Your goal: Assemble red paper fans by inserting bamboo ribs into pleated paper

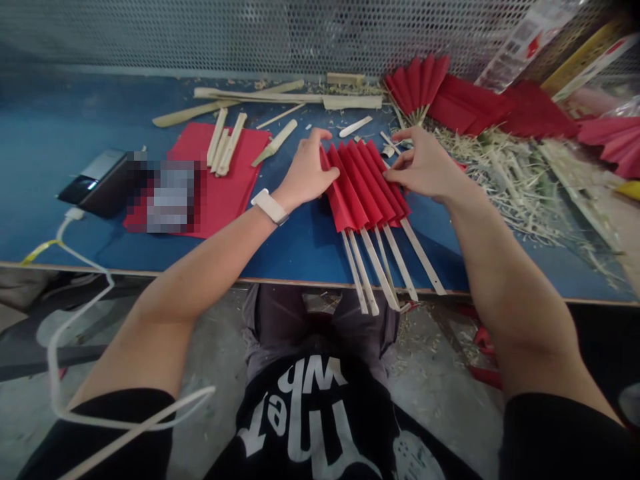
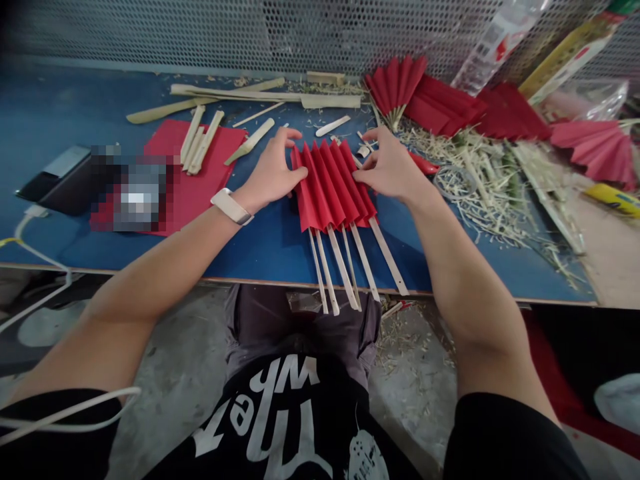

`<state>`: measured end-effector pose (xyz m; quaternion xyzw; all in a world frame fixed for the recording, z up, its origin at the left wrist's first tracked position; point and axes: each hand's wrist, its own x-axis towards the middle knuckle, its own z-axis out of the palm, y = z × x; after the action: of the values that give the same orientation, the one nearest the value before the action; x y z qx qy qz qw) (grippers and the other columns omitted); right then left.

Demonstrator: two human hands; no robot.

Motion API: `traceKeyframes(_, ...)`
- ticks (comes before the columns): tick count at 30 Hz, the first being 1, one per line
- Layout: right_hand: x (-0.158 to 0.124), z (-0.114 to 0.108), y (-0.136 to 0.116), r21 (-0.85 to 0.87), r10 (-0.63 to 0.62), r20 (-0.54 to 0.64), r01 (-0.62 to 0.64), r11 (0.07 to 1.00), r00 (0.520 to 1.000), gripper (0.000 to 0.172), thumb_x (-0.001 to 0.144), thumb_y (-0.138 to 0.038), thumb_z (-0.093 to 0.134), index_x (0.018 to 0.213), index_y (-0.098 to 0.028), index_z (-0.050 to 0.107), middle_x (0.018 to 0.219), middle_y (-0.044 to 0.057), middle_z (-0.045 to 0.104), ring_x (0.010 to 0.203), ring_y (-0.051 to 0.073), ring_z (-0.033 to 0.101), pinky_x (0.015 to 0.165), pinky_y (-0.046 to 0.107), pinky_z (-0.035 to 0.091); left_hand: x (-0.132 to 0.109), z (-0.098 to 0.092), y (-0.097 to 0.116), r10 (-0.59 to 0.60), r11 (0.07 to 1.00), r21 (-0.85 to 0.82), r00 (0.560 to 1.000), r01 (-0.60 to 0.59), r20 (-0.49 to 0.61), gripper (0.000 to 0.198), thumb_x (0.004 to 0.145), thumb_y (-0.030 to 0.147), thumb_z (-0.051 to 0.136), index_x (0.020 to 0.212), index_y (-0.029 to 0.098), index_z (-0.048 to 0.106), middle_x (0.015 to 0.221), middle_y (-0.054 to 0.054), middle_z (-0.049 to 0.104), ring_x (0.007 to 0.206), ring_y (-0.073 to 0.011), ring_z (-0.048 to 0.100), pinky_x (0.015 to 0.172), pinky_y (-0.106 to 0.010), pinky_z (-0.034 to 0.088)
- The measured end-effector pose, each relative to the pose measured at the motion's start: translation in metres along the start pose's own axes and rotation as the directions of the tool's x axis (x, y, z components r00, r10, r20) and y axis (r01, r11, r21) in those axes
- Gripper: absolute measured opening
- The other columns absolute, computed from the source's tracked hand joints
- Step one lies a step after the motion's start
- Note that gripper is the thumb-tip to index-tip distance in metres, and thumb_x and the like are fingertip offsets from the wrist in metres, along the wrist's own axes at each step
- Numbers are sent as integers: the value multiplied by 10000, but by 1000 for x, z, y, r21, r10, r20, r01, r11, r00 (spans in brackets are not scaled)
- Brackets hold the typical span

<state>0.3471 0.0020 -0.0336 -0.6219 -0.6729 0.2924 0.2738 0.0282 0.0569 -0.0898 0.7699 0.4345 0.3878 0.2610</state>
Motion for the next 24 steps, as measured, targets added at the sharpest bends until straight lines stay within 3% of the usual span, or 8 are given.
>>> traceKeyframes(4,-6,-6,-5,-54,-180,-114,175,983,977,807,936,-302,1037,1639,-432,661,971,26,880,822,371,822,840,641,760,1,0,-2,35,995,91,999,-36,14,743,922,77,891,1590,285,639,1702,-183,714,1806,-470,582,1620,-716,393)
traceKeyframes(8,-6,-7,-8,-108,-238,-154,223,969,959,801,877,-210,983,1587,-396,661,954,20,865,914,389,851,1029,697,749,1,-2,1,43,993,113,999,-40,-27,663,955,75,880,1542,292,663,1653,-181,714,1778,-465,598,1624,-718,369)
traceKeyframes(11,-6,-6,-8,-126,-214,-164,195,973,963,816,851,-165,953,1579,-376,649,968,27,868,920,394,853,1010,689,738,2,-3,1,53,993,107,998,-49,-35,599,970,79,874,1494,295,680,1633,-164,732,1767,-454,602,1634,-705,341)
traceKeyframes(14,-5,-7,-4,-132,-210,-151,191,973,966,764,923,-262,981,1594,-424,655,986,30,874,947,420,858,968,693,730,3,-2,4,50,994,99,998,-47,-28,583,972,77,860,1482,292,678,1645,-154,746,1774,-445,604,1637,-681,335)
traceKeyframes(18,0,-13,10,-137,-257,-147,238,962,955,690,995,-387,1001,1594,-453,664,998,47,876,1079,476,875,1038,736,717,1,3,9,37,991,131,999,-36,-11,609,953,69,843,1494,288,667,1651,-175,745,1765,-451,620,1638,-692,349)
traceKeyframes(21,6,-14,18,-137,-275,-164,254,957,947,649,998,-379,1006,1553,-440,674,974,50,856,1124,485,880,1064,739,705,0,4,12,25,989,144,1000,-27,15,642,943,81,851,1519,287,658,1652,-190,746,1767,-461,625,1639,-703,359)
traceKeyframes(24,10,-12,21,-100,-229,-184,214,972,956,633,997,-342,1010,1530,-410,676,966,43,826,1081,450,885,981,672,709,3,2,11,35,994,105,999,-36,9,634,947,97,863,1513,305,667,1685,-170,741,1775,-449,617,1640,-679,371)
